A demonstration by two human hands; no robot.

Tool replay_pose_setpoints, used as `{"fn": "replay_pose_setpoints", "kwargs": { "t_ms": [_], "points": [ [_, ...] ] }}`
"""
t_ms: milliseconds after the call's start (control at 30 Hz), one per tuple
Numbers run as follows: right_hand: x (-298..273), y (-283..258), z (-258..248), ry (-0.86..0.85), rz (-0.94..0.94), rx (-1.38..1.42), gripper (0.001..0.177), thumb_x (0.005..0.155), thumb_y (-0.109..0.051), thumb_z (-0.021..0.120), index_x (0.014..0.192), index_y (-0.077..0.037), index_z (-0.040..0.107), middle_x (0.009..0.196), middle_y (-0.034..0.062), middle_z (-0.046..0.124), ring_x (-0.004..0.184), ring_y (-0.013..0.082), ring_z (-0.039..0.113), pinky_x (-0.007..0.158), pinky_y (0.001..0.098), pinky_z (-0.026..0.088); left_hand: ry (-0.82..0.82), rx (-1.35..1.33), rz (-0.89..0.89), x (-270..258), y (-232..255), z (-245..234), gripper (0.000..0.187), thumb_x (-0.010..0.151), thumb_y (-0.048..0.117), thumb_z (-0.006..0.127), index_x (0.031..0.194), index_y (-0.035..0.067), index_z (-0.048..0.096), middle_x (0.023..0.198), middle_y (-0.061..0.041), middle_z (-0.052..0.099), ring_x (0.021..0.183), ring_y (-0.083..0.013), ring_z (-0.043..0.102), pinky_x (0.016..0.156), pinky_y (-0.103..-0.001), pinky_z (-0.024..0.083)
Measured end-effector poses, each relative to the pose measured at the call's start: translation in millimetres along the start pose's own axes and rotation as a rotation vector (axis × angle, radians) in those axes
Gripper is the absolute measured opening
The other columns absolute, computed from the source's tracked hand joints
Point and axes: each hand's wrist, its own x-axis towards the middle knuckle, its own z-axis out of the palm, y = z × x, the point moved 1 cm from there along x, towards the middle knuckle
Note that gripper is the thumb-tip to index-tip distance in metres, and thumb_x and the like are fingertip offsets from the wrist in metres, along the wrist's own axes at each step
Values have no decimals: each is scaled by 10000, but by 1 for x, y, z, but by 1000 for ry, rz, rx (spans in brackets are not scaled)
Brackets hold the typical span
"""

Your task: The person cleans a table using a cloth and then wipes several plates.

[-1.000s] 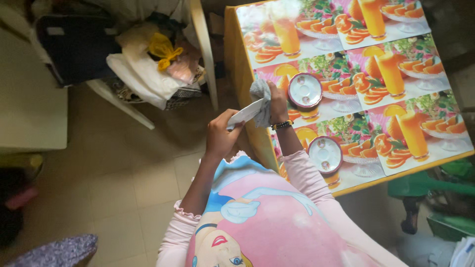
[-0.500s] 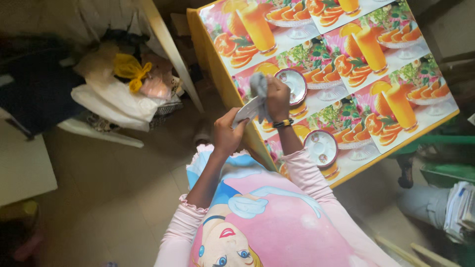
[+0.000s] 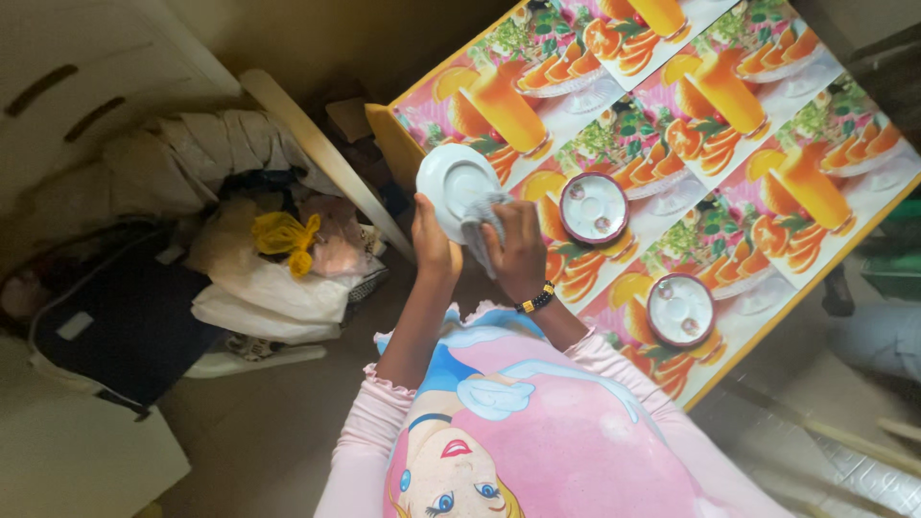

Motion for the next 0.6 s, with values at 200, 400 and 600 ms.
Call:
{"fn": "replay_pose_setpoints", "kwargs": {
  "t_ms": [200,400,600],
  "points": [
    [65,-42,36,-128,-76,-76,278,936,-166,711,1192,-76,651,1099,149,562,1027,365,621,792,450,535,-32,112,-167,29,-2,-25,615,1143,465,377,1379,-83,527,1308,-153,618,1169,-235,608,1036,-394,484],
    [108,-29,52,-49,96,-229,206,959,-196,745,1110,-94,648,1078,109,575,1017,328,631,813,443,532,-176,154,-218,38,3,-14,557,1099,416,383,1393,-41,506,1332,-139,624,1205,-231,620,1066,-389,495],
    [76,-33,38,-142,41,-151,237,918,-195,758,1110,-82,679,1047,129,564,976,330,624,785,438,522,-142,0,-257,63,7,-14,553,1127,394,423,1428,-66,480,1365,-177,590,1239,-266,587,1096,-428,461]
  ]
}}
